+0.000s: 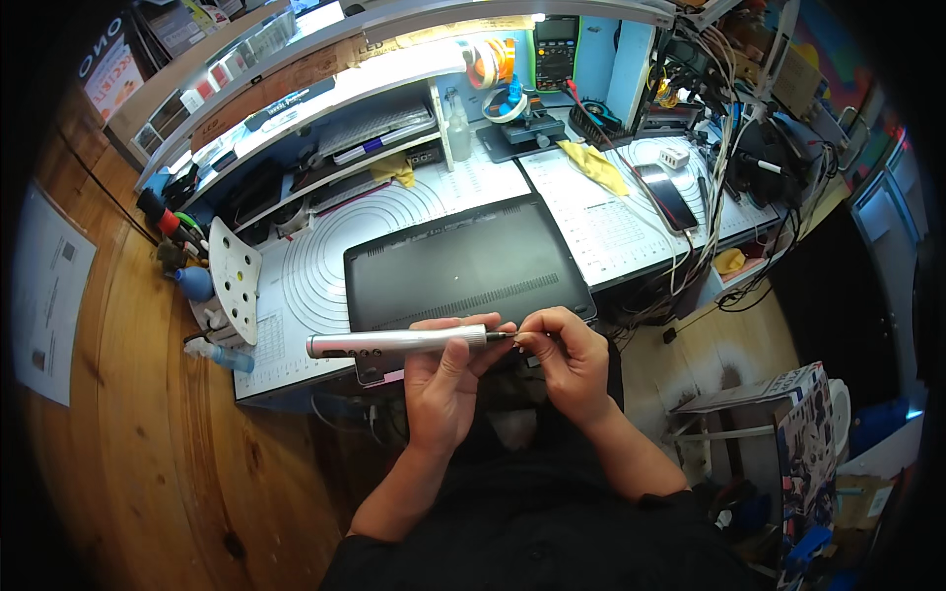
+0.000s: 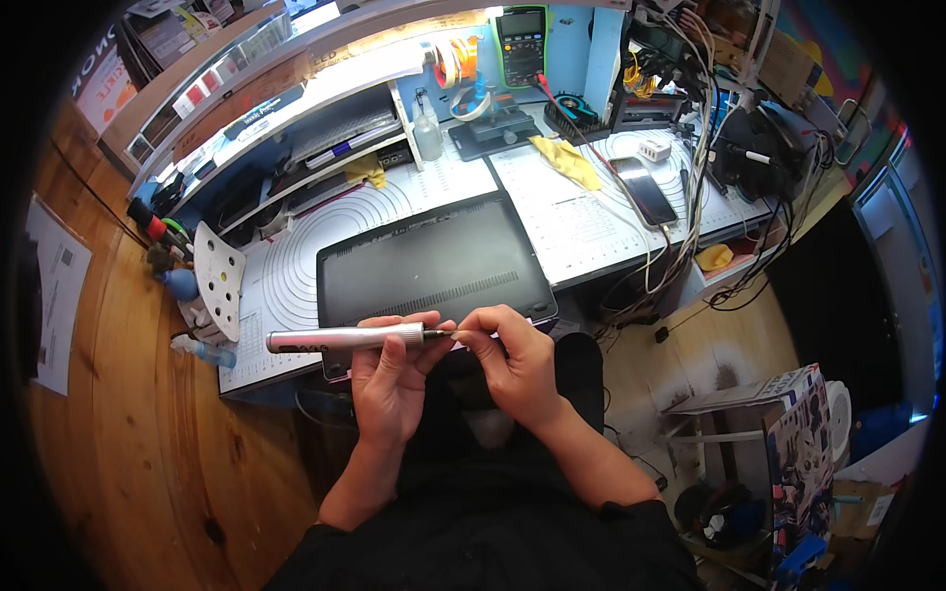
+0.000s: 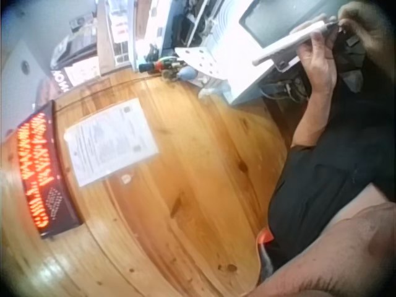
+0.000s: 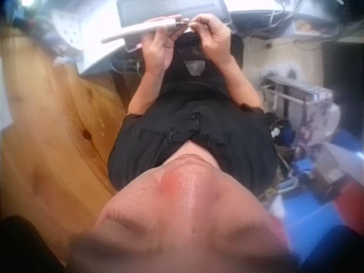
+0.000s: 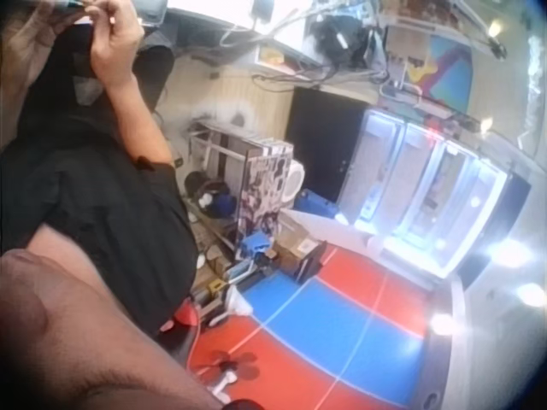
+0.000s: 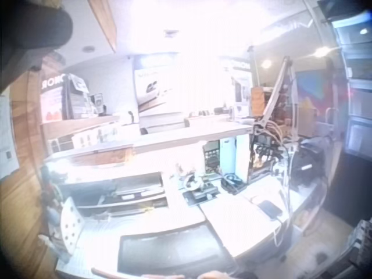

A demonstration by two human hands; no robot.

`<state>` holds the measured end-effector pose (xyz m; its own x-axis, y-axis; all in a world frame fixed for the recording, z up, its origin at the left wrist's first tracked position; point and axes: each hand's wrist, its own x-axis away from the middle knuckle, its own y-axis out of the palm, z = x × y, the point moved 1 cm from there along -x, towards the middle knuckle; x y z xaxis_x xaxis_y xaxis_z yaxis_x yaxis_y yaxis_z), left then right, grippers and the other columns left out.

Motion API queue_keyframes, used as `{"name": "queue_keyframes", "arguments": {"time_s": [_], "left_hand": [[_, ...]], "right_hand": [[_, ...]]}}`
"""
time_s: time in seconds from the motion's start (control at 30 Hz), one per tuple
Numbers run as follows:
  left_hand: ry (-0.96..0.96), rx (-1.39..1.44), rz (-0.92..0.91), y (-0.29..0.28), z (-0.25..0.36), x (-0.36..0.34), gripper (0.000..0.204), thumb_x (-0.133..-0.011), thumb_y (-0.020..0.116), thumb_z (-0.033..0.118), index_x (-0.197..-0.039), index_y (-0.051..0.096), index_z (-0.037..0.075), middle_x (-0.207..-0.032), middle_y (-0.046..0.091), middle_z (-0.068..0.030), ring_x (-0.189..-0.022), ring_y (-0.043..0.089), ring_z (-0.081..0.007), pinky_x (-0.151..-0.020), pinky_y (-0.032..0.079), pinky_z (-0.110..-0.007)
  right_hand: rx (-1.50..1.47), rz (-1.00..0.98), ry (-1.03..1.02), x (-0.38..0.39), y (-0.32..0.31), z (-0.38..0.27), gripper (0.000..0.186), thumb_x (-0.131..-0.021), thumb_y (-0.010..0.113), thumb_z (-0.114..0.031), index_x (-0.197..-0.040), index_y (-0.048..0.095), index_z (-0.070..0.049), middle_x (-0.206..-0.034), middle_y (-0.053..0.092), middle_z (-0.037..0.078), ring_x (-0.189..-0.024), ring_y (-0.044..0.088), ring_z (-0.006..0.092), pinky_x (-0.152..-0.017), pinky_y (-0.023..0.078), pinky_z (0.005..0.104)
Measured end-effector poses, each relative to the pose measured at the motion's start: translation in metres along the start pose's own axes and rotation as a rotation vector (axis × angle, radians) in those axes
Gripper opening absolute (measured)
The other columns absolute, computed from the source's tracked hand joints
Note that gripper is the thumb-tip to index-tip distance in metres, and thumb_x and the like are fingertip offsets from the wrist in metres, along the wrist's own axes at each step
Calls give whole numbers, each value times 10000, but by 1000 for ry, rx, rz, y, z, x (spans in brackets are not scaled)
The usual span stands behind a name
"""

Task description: The person wipes the screen of a laptop with a cloth, closes the lid, turns the laptop over, and removes screws from the bottom casing using an electric screwdriver before prying the casing open with a plastic tool.

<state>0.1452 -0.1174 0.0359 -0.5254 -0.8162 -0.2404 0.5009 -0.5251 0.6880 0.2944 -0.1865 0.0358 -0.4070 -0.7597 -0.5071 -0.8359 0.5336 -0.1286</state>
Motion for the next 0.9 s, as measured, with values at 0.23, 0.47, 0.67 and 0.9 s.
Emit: {"name": "queue_keyframes", "arguments": {"time_s": [0.23, 0.47, 0.67, 0.9], "left_hand": [[-66, -618, -61, -14, 9, -4, 194, -996, 608, 35, -1174, 550, -13, -1098, 703, -180, -1067, 699, -234, -902, 550, -332], [33, -1081, 49, -25, 47, -42, 245, -982, 679, 133, -1198, 661, 18, -985, 715, -53, -905, 632, -81, -813, 518, -244], [410, -1098, 461, -147, 85, -59, 251, -1029, 598, 160, -1192, 641, -25, -1064, 720, -104, -905, 679, -140, -843, 543, -283], [365, -1017, 443, -157, 82, -51, 238, -1040, 565, 141, -1183, 633, -36, -1054, 717, -120, -896, 666, -146, -844, 542, -293]], "right_hand": [[156, -51, -299, -26, 8, -22, 232, -892, 736, -35, -1101, 635, -24, -946, 689, 99, -849, 678, 215, -808, 530, 323], [-582, -223, 89, -86, 46, 2, 370, -1010, 607, -93, -1346, 492, 11, -981, 635, 53, -898, 645, 136, -817, 514, 293], [-668, -288, 118, -135, 79, 45, 431, -1099, 453, -308, -1386, 459, 15, -958, 568, 48, -831, 538, 123, -781, 454, 278], [-714, -239, 160, -133, 81, 50, 482, -1116, 364, -398, -1347, 499, 3, -929, 567, 26, -805, 506, 101, -762, 434, 255]]}}
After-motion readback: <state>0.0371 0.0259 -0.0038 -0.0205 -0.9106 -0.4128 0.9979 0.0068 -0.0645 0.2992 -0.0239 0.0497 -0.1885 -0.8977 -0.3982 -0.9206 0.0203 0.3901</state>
